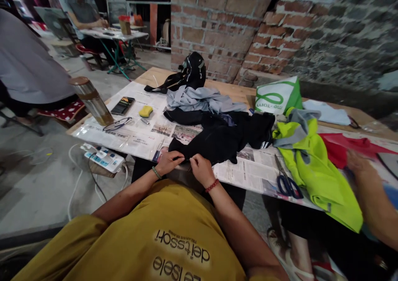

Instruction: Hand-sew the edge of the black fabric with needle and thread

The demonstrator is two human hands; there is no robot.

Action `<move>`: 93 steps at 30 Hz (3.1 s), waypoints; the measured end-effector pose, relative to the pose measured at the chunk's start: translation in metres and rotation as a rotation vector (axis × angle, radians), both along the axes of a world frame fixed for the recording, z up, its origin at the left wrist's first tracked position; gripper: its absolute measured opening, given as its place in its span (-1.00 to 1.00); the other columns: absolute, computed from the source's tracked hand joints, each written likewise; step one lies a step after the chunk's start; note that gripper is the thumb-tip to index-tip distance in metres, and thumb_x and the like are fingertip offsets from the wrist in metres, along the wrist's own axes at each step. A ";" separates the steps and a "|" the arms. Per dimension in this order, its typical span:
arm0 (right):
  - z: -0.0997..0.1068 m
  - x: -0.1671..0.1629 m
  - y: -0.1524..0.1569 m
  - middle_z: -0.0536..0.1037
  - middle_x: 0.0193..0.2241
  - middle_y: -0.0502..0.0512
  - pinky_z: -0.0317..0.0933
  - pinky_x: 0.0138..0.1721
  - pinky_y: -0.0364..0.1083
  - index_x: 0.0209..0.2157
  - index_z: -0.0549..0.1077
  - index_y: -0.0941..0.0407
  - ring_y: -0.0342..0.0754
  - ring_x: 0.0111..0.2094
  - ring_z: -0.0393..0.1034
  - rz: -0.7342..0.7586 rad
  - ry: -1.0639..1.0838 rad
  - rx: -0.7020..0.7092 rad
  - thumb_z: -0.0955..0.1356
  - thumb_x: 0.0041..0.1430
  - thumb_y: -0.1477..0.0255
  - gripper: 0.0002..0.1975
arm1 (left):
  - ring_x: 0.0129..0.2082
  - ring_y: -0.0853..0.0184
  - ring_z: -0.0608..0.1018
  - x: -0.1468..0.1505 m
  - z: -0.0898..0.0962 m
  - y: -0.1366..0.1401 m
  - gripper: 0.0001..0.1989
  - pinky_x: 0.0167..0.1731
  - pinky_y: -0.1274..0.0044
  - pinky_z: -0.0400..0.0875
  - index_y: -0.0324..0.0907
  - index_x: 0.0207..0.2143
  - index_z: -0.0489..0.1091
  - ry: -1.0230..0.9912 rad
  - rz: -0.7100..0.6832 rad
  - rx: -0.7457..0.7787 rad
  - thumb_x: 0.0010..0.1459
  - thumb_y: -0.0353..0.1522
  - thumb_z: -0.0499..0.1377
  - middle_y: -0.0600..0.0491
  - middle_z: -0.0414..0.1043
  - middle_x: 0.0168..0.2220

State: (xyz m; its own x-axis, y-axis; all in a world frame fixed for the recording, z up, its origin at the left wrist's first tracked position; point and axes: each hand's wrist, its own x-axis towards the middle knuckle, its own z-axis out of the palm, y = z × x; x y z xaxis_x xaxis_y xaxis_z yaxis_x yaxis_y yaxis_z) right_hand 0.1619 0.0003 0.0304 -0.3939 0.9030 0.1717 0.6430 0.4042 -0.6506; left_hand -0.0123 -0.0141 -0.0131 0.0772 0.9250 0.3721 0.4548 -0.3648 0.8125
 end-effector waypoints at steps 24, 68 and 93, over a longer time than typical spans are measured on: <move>-0.019 -0.027 0.004 0.42 -0.55 -0.04 0.22 -0.42 -0.15 -0.39 0.33 0.10 -0.15 -0.54 0.33 -0.132 0.509 0.033 0.22 0.12 0.34 -0.86 | -0.41 0.39 0.50 -0.002 0.003 -0.002 -0.83 -0.37 0.58 0.36 -0.22 -0.33 0.46 0.035 0.140 -0.048 0.10 -0.33 0.13 0.04 0.52 -0.38; 0.093 -0.006 0.091 0.49 -0.56 -0.10 0.41 -0.43 -0.12 -0.42 0.24 0.09 -0.14 -0.51 0.48 -0.017 0.994 -0.301 0.38 0.05 0.28 -0.75 | -0.46 0.39 0.43 -0.012 0.009 -0.001 -0.86 -0.26 0.52 0.28 -0.15 -0.39 0.51 0.054 0.239 -0.080 0.09 -0.33 0.15 0.12 0.51 -0.49; 0.073 0.021 0.075 0.41 -0.58 -0.15 0.41 -0.35 -0.10 -0.38 0.29 0.06 -0.19 -0.49 0.43 -0.089 1.236 -0.220 0.35 0.07 0.34 -0.85 | -0.33 0.36 0.47 -0.016 -0.009 0.002 -0.81 -0.27 0.53 0.36 -0.15 -0.31 0.51 -0.141 0.222 -0.104 0.03 -0.37 0.13 0.07 0.51 -0.37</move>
State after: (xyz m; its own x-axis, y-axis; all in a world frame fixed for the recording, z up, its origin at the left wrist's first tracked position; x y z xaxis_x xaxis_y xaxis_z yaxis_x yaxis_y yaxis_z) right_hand 0.1825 0.0755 0.1037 -0.0142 0.9745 0.2240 -0.4234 0.1971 -0.8843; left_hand -0.0282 -0.0124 -0.0225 -0.1773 0.9471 0.2674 0.3939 -0.1808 0.9012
